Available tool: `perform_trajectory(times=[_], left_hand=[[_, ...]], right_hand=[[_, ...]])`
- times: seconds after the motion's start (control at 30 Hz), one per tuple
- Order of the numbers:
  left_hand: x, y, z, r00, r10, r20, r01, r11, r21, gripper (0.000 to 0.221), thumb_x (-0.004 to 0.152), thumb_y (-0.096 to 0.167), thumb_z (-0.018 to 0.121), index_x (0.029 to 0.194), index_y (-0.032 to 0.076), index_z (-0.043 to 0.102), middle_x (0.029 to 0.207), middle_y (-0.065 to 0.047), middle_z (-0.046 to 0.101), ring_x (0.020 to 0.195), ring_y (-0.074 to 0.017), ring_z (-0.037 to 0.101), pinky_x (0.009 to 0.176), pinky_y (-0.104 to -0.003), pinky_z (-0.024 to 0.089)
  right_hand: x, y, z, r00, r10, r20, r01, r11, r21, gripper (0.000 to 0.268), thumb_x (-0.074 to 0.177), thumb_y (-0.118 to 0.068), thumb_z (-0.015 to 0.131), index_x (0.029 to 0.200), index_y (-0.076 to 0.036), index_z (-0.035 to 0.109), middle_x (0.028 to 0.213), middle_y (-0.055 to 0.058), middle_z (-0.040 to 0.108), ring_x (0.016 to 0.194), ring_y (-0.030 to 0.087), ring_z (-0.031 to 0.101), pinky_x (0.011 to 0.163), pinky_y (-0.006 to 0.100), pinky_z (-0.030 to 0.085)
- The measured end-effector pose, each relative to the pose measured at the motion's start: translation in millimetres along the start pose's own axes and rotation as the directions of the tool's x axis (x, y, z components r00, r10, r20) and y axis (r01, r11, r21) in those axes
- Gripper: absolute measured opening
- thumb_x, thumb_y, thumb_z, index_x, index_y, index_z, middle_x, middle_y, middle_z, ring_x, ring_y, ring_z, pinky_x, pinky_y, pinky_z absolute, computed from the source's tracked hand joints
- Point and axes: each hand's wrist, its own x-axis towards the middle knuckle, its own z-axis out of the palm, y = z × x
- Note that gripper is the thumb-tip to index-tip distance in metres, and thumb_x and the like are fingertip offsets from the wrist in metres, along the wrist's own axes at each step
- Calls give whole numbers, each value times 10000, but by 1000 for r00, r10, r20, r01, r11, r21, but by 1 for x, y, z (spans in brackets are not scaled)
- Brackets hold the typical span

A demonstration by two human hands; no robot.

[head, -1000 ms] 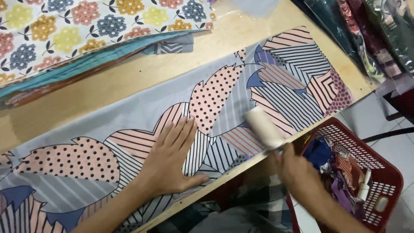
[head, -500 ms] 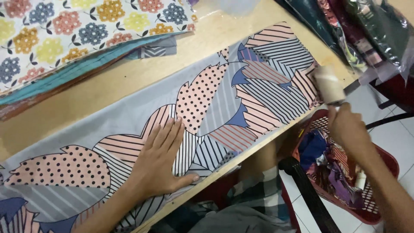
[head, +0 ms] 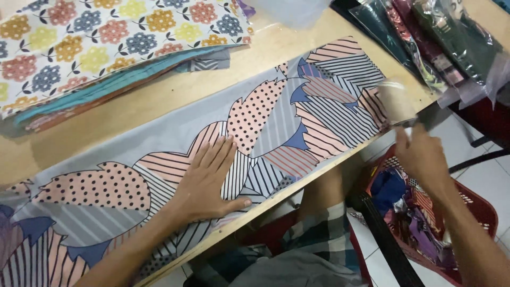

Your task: Using a lint roller to remove lint and debris from a piece of patterned fabric on a workbench.

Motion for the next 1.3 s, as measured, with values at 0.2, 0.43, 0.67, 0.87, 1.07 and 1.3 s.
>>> perform_trajectory(times=[0.2, 0.43, 0.67, 0.87, 1.07, 1.3], left_hand=[[23, -34, -36, 921, -64, 385, 320, 686, -653, 1143, 851, 860, 458, 1622, 53, 211, 1700, -223, 172, 1580, -381, 119, 1258, -527, 37], [2, -22, 6, 958, -76, 277, 214, 832, -512, 1132, 910, 901, 208, 1625, 43, 21, 1708, -184, -7, 1591, -310, -36, 1242, -487, -82], [5, -22, 6, 983, -113, 145, 130, 985, -114, 1236, 880, 1020, 149, 1641, 53, 30, 1726, -149, 12, 1609, -287, -16, 1283, -551, -97], [7, -23, 0, 968, -117, 220, 169, 958, -233, 1235, 861, 998, 200, 1638, 54, 25, 1730, -148, 6, 1614, -286, -23, 1279, -558, -98], [12, -25, -7, 964, -115, 239, 184, 939, -291, 1223, 862, 980, 226, 1632, 42, 71, 1737, -147, 37, 1618, -285, 4, 1286, -568, -70], [12, -26, -8, 959, -105, 263, 194, 920, -341, 1212, 857, 954, 223, 1630, 36, 56, 1726, -159, 36, 1613, -298, -2, 1276, -570, -89]], right_hand=[[-52, -4, 58, 852, -518, -72, 491, 840, -230, 379, 959, -339, 602, 1107, 5, 659, 893, 380, 728, 894, 586, 699, 811, 679, 535], [-94, -19, 110, 720, -599, 350, 650, 759, -37, 318, 1003, -299, 581, 1294, -174, 605, 1005, 83, 712, 696, 198, 716, 540, 332, 702], [-75, -10, 124, 676, -625, 390, 708, 697, -111, 438, 1047, -388, 479, 1405, -166, 358, 723, 92, 680, 506, 334, 629, 412, 467, 504], [-64, -51, 83, 885, -125, 448, 284, 908, -309, 372, 1085, -473, 302, 1345, -219, 381, 827, 94, 720, 619, 262, 706, 501, 372, 610], [-24, -61, 44, 944, 64, 324, 25, 964, -265, 394, 1134, -446, 266, 1276, -117, 430, 826, 164, 704, 727, 337, 725, 618, 455, 644], [49, -1, 35, 986, -167, -5, 160, 952, -261, 465, 1146, -385, 382, 1288, 50, 461, 918, 472, 664, 856, 687, 637, 770, 763, 474]])
